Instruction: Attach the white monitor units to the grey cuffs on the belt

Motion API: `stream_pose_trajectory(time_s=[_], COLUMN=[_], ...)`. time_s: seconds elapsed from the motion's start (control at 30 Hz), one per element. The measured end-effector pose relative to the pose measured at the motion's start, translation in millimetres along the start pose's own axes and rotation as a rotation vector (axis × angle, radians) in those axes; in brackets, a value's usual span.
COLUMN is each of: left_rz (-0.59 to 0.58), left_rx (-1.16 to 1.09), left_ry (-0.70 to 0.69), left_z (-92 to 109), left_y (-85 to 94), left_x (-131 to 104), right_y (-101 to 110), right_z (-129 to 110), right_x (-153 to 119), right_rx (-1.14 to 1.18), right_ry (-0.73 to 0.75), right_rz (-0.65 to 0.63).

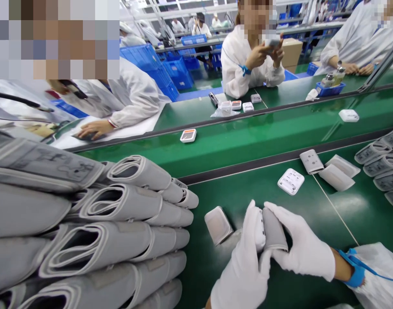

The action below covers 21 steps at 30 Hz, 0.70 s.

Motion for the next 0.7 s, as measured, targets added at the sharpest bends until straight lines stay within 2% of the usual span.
stream_pose_trajectory(time_s=[0.13,0.27,0.47,0.6,0.7], left_rz=[0.084,0.091,0.158,0.194,0.144], left_rx=[-0.111,-0.259,-0.470,-0.434,-0.363], left_ry=[0.177,0.336,0.328,0.417,0.427], left_z=[-12.7,-23.4,-31.7,-32.8,-29.7], left_y=[-5.0,-9.0,-8.0,-13.9,-17.7], left_x=[-3.1,0.0,-0.2,-10.2,-11.8], right_y=[-2.7,-0.7,1.6,0.6,-0.5], right_z=[3.2,3.0,2.4,12.3,16.5], right_x=[-4.1,-6.4,-5.4,-12.1,-16.9], right_rx=[-0.092,-0.138,0.058,-0.033,-0.152], right_ry=[0.011,0.039,0.084,-0.017,-0.073], right_rz=[-0.025,-0.030,-0.123,-0.023,0.041])
Point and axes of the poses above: each hand's wrist, its own x-axis towards the middle knuckle, its own y-axis out of the back of the hand, z = x × y, the point moved 9 cm from there along x, towards the middle knuckle, and after that the axes turned 5 degrees about x, right-handed, at the moved point
